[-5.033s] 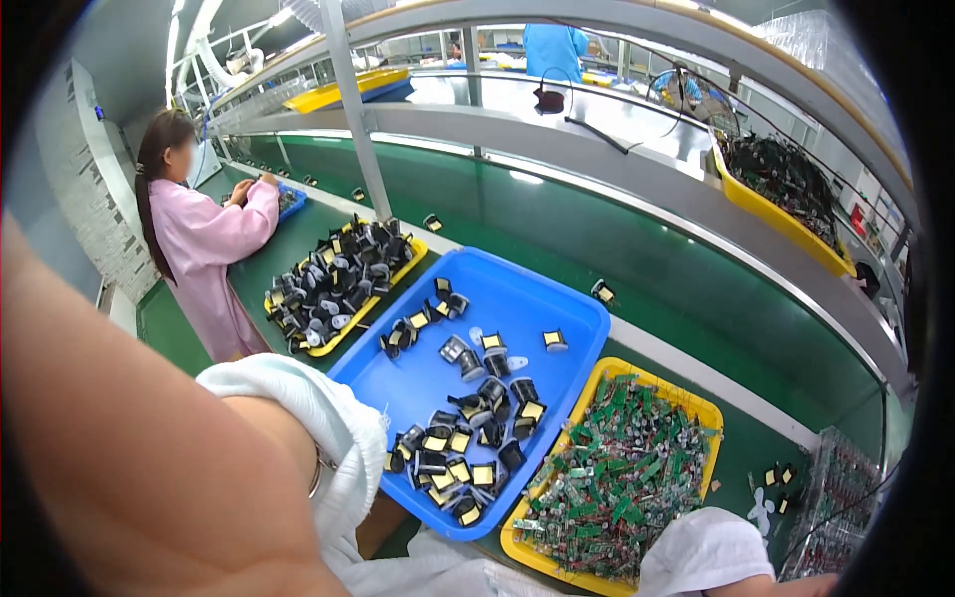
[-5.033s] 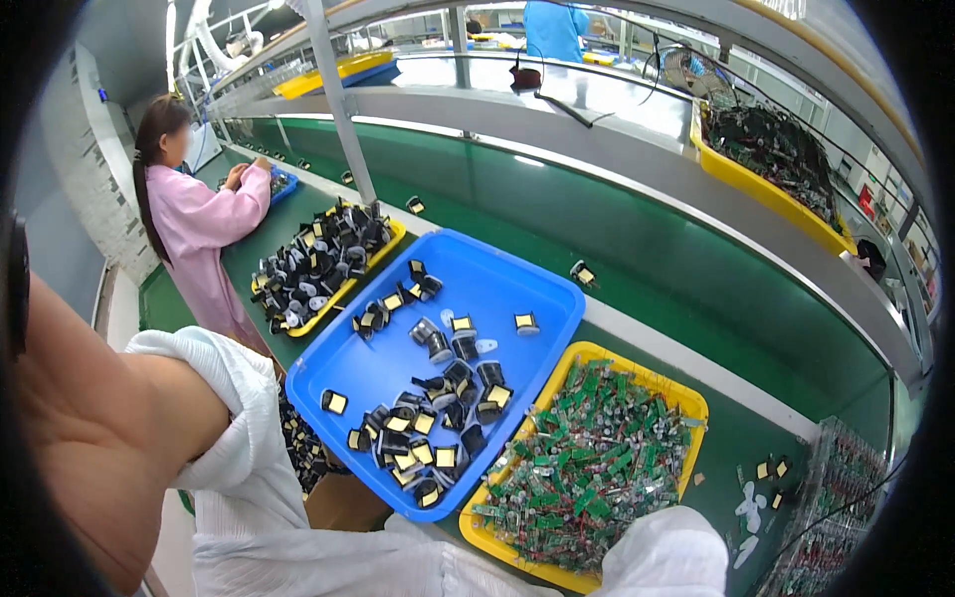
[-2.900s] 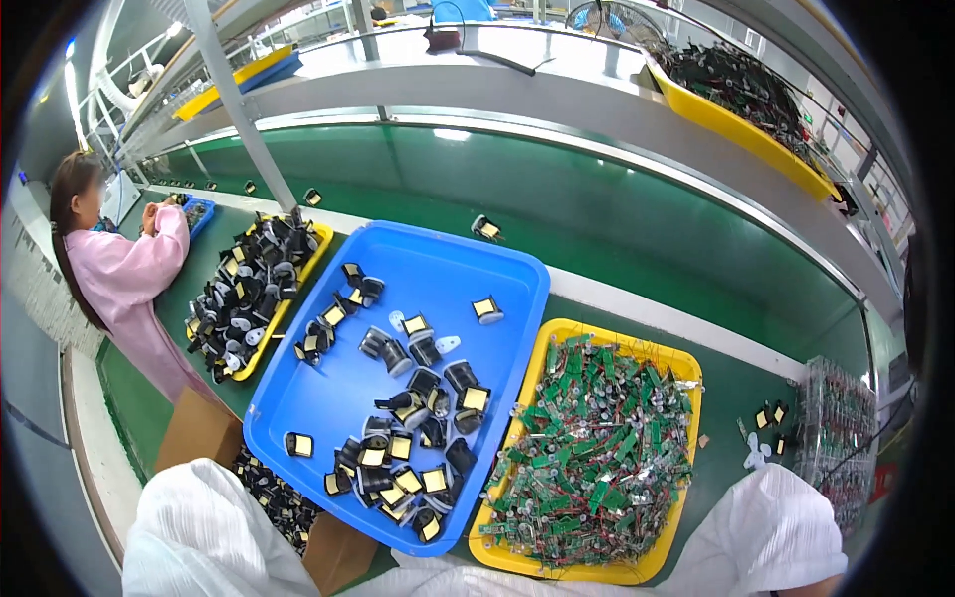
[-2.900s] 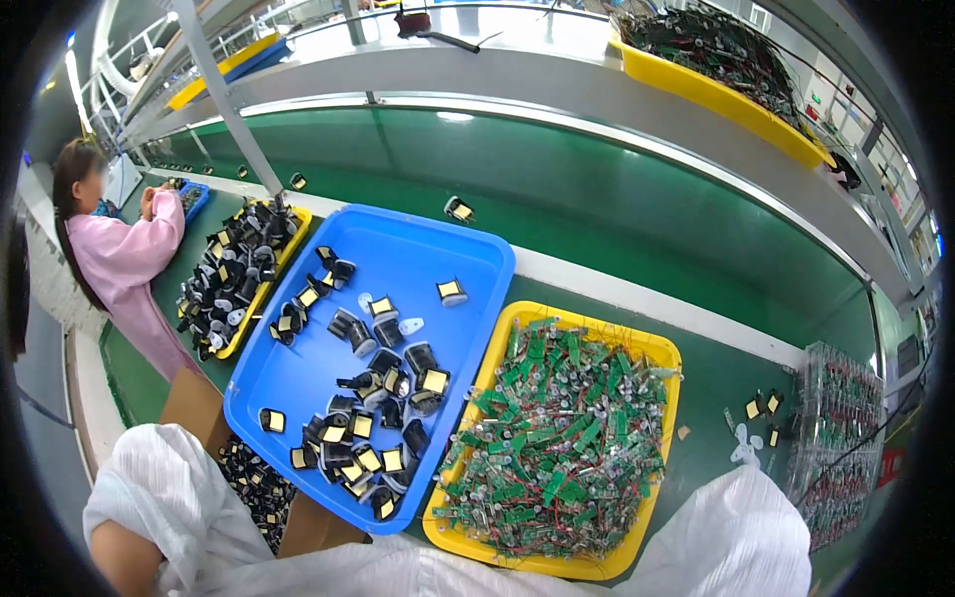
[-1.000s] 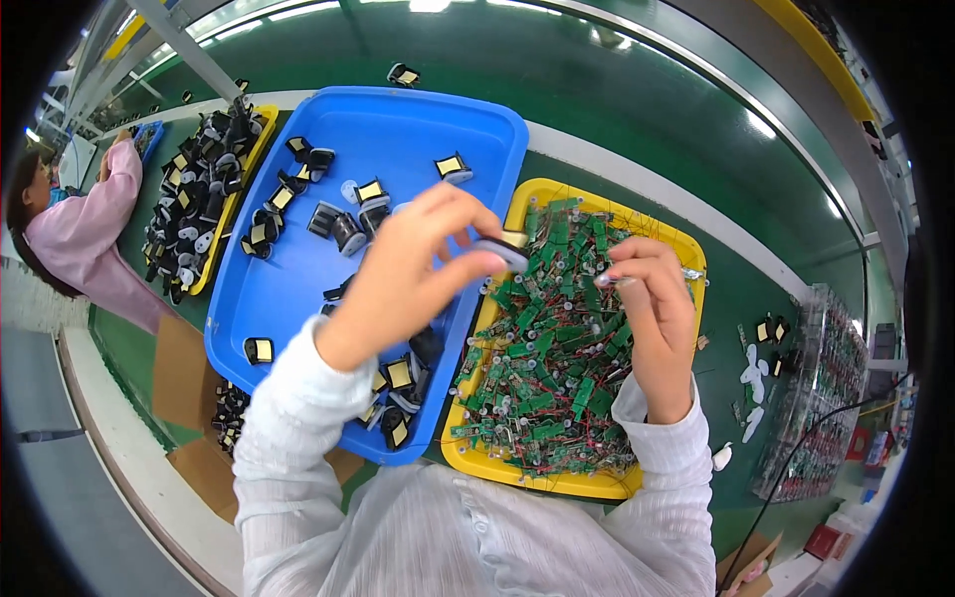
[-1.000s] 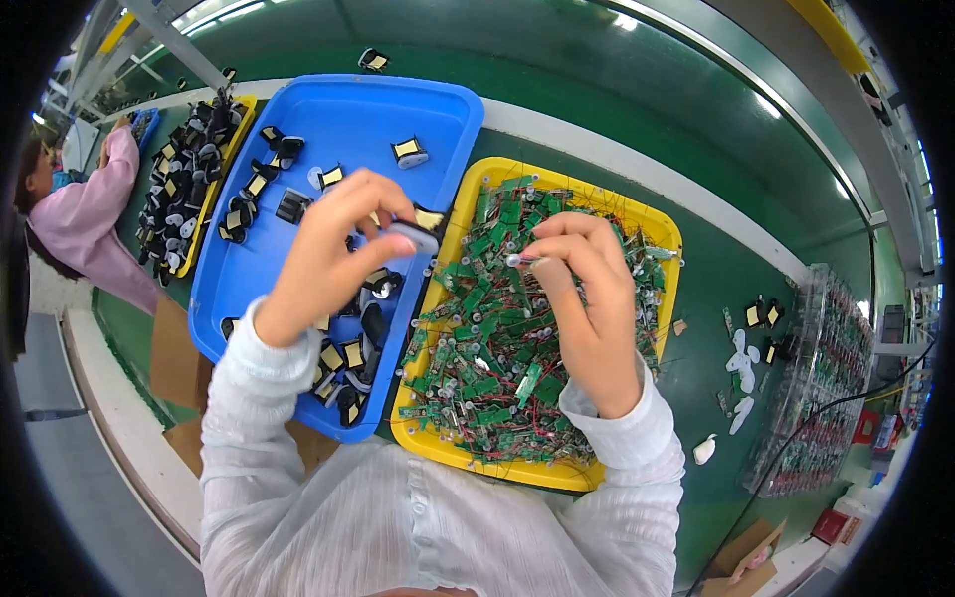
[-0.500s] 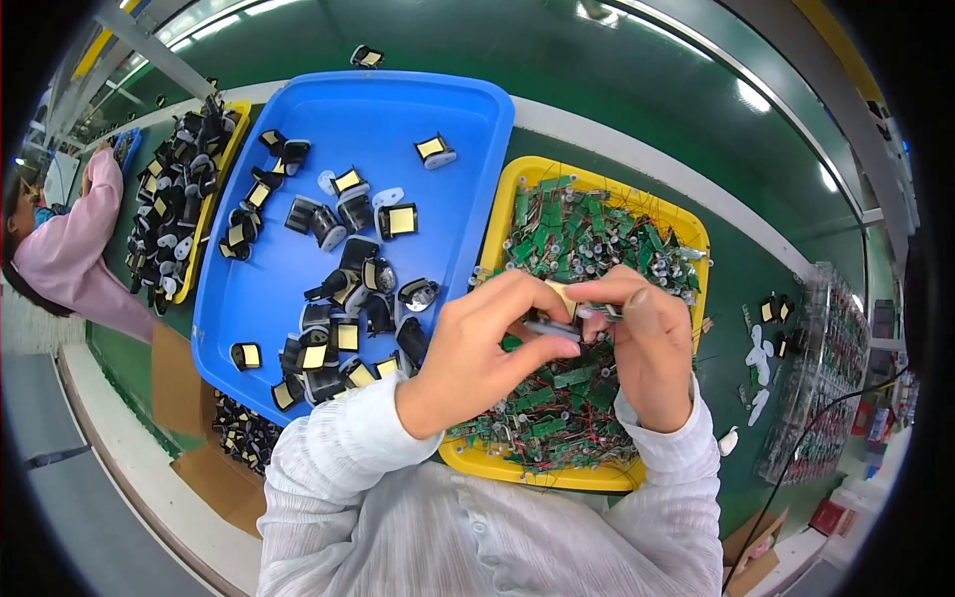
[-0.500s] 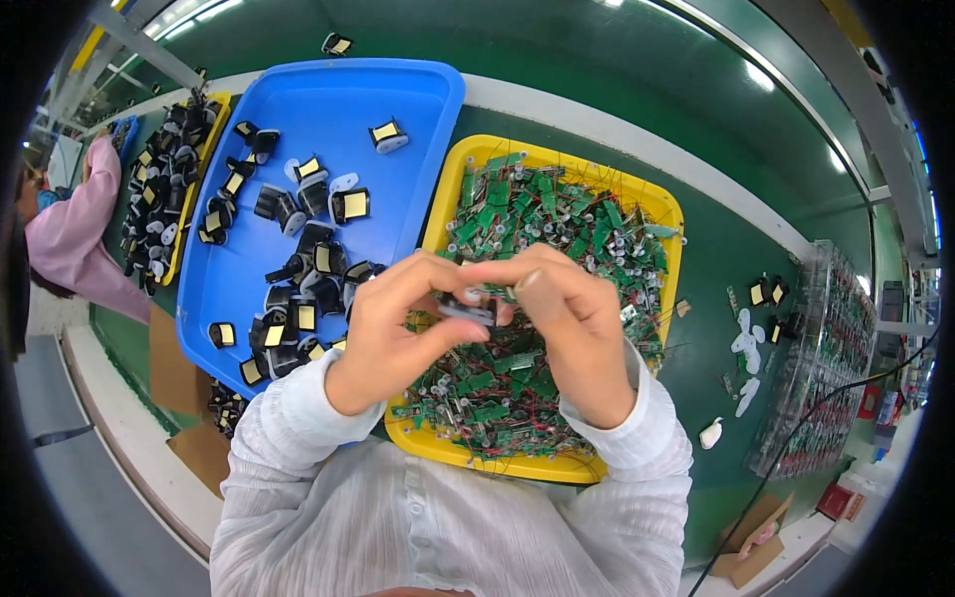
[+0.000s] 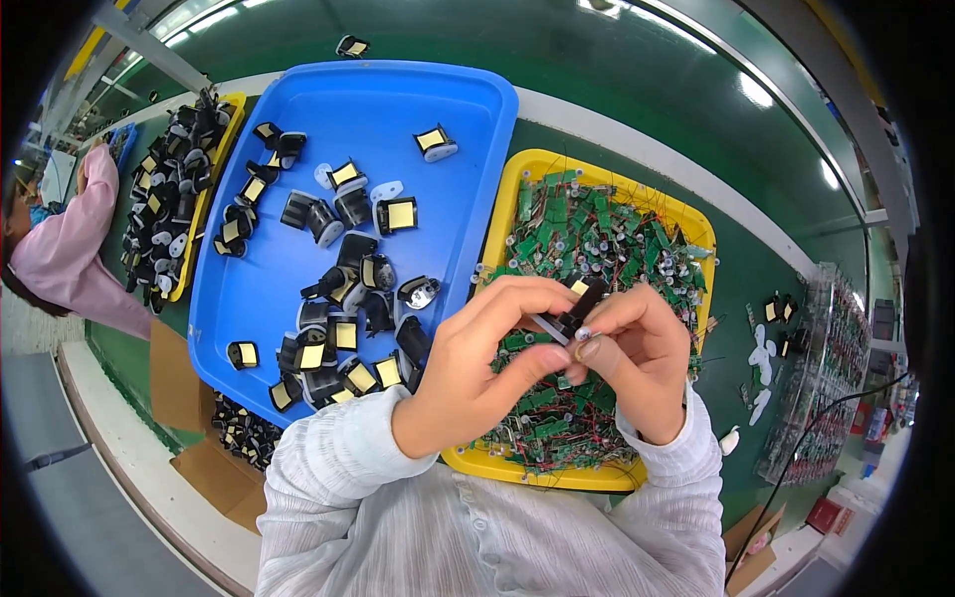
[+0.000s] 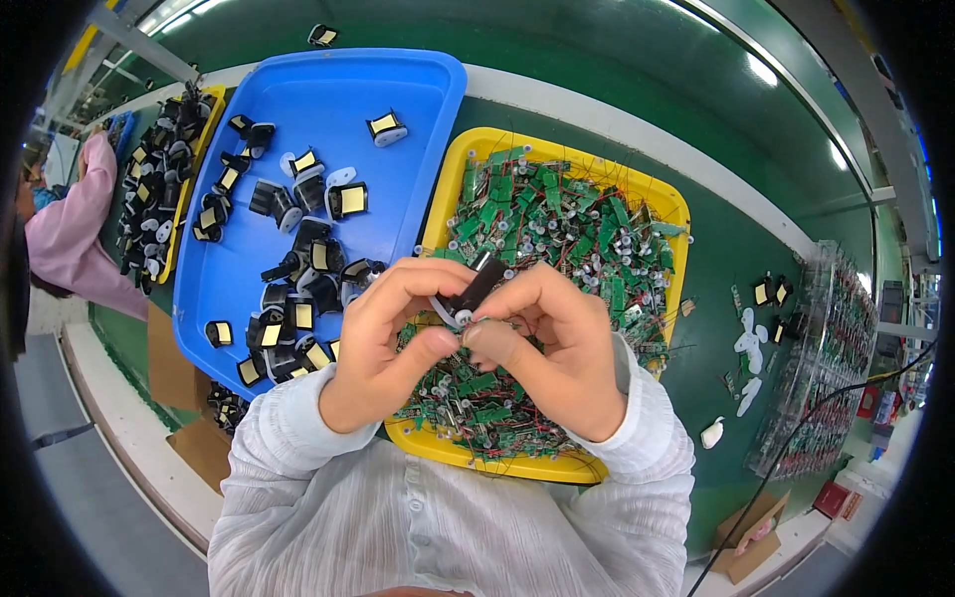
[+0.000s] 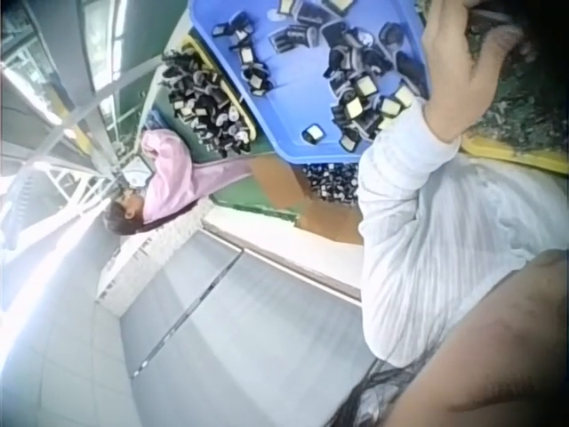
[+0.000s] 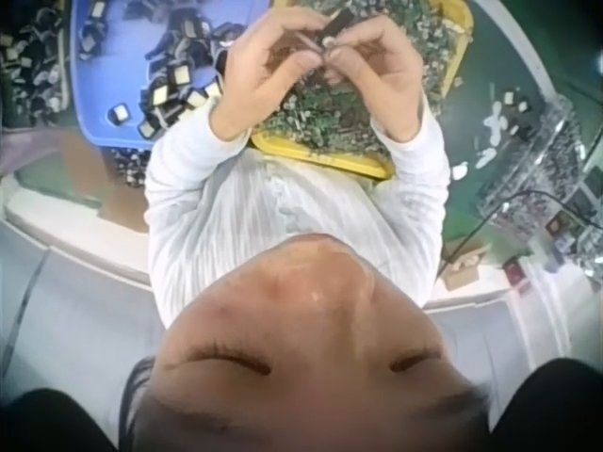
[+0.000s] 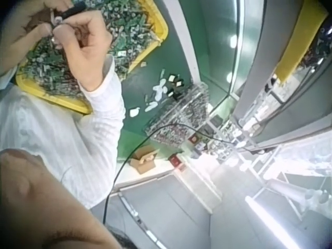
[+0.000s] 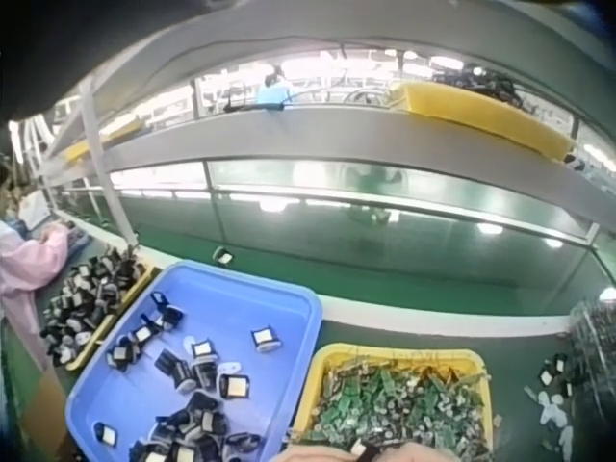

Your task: The person assembles small circuit boards into black plastic housings by hand.

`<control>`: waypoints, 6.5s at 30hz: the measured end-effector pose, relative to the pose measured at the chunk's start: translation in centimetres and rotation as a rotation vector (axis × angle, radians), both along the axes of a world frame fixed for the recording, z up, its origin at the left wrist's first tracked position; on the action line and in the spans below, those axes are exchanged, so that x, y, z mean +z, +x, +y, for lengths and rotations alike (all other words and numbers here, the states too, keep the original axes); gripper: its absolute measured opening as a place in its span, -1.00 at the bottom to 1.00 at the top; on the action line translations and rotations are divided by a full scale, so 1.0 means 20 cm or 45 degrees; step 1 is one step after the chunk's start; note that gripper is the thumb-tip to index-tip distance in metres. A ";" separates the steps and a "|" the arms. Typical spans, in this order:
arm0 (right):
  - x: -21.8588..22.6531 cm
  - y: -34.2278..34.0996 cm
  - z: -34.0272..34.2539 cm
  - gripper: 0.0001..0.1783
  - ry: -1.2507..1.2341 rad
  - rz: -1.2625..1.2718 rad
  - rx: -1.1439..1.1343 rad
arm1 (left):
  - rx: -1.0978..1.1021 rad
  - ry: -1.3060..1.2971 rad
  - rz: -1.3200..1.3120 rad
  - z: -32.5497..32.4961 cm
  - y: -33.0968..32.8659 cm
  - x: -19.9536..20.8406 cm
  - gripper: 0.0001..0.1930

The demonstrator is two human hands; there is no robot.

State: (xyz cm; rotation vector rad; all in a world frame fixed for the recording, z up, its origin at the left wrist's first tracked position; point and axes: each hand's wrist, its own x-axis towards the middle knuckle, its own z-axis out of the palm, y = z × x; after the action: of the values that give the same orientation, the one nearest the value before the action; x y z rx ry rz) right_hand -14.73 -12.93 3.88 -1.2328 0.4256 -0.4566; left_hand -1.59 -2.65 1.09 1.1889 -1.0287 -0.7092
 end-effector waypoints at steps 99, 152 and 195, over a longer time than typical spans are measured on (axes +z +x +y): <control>0.08 -0.02 -0.03 -0.94 0.251 0.205 0.250 | 0.197 -0.122 -0.679 0.03 0.04 0.05 -0.66; -0.06 0.29 -0.19 -0.79 -1.741 0.368 0.379 | 0.695 0.274 -1.182 0.04 0.29 0.01 -0.74; -0.08 0.05 0.00 -0.83 0.074 0.126 -0.025 | 0.159 0.086 -0.300 0.01 0.09 -0.01 -0.75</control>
State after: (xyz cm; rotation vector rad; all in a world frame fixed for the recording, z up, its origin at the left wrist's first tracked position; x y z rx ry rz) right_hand -13.70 -12.90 2.28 -1.1991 0.5324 -0.3984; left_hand 0.13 -2.39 0.81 1.4071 -1.1203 -0.5180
